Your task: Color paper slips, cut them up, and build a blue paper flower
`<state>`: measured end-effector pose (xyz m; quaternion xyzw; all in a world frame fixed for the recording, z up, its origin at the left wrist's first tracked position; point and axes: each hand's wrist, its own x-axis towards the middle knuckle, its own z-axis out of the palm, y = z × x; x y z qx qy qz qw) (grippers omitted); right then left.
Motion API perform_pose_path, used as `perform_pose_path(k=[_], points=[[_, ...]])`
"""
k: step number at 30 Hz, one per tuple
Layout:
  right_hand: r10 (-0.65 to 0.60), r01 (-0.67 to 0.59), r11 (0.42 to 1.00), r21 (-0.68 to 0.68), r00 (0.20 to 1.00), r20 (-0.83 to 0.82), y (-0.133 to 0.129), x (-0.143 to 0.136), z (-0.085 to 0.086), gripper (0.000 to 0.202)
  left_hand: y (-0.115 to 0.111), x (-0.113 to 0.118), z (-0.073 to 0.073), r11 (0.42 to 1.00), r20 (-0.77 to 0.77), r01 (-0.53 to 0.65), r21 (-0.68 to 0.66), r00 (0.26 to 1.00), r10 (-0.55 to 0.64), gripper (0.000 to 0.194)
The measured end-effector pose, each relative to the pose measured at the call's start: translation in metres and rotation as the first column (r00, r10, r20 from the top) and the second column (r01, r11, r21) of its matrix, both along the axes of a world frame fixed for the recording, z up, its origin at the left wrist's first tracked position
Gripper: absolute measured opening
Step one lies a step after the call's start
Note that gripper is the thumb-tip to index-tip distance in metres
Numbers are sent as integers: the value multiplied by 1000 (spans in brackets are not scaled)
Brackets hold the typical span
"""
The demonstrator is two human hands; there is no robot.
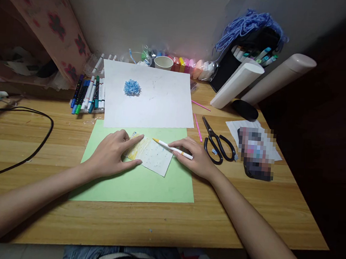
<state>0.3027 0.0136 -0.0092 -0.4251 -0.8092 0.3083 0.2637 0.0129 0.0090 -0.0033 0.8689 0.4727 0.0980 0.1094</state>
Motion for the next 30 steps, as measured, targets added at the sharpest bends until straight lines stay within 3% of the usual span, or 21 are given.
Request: perform_pose_path(k=[7,13,19,24,27,30], points=[[194,-196,979,-59,980,-34,-8,-11,4,22,0,0,-1,1000,16,2,5,1000,-2,68],[19,-19,999,-35,1000,-10,-4,-8,2,20,0,1,1,1000,15,-3,-8,1000,3,67],[102,-106,991,-81,993,-54,-6,-5,3,20,-2,1,1,1000,-26,-19,12,999,19,68],[-112,74,982,-175,969,-221,-5,-1,0,20,-1,0,1,994,-55,-98,43,993,101,67],[-74,23,979,-201,966,-249,-6,-3,0,19,2,-1,-1,989,-6,-142,43,990,143,63],[11,-35,990,-134,984,-179,-8,-11,0,18,5,-4,-3,988,100,-149,33,984,146,45]])
